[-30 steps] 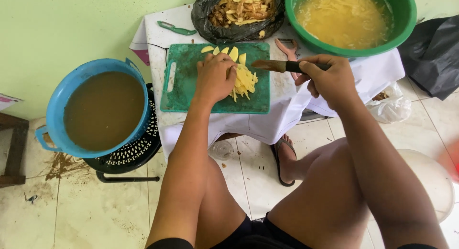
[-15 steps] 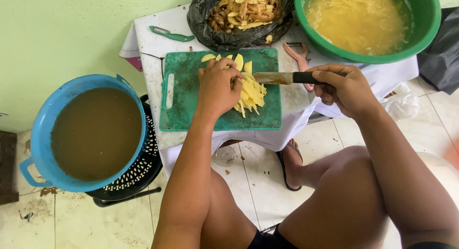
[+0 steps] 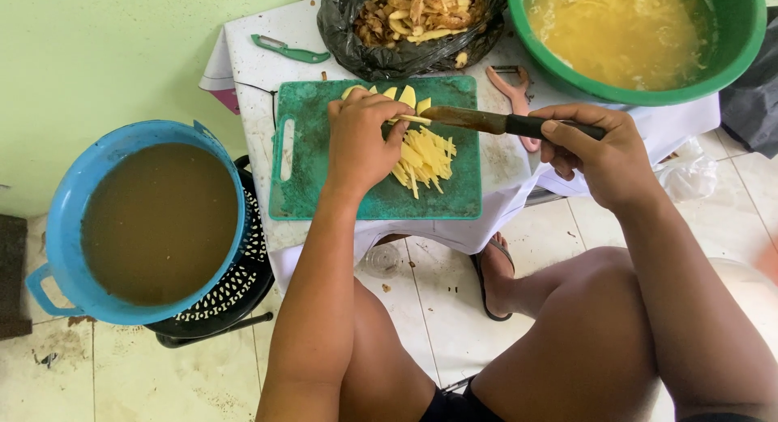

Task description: Slicing peeled potatoes into thin strips on a cutting board using a knife.

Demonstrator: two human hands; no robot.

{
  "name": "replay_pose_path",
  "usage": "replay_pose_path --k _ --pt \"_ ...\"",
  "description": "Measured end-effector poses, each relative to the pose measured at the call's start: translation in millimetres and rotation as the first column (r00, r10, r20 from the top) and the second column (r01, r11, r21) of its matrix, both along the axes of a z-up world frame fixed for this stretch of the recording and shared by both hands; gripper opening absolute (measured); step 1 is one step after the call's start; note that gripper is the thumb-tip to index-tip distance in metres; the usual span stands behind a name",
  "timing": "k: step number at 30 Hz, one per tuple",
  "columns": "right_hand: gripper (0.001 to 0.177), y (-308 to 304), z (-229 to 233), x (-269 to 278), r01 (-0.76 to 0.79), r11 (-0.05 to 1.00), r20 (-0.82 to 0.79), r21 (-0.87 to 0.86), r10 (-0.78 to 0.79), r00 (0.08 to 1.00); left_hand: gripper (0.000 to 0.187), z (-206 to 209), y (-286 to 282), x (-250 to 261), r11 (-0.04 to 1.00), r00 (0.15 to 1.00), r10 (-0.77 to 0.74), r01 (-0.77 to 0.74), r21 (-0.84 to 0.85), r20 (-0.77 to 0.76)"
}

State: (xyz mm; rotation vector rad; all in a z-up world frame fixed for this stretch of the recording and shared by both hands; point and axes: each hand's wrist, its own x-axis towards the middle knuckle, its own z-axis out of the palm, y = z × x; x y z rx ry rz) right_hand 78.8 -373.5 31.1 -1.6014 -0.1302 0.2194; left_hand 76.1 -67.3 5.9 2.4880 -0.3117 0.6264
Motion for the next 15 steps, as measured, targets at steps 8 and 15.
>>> replay_pose_path --k 8,15 --pt "0.022 -4.1 7.4 -9.0 0.05 0.998 0.011 -0.022 -0.05 0.999 0.014 -6.2 6.5 -5.6 1.0 0.996 0.004 -0.006 -0.026 -0.084" --pt "0.023 1.0 7.4 -12.6 0.029 1.0 0.049 0.007 -0.03 0.998 0.022 -2.1 4.2 -11.8 1.0 0.995 -0.001 -0.002 -0.027 -0.1"
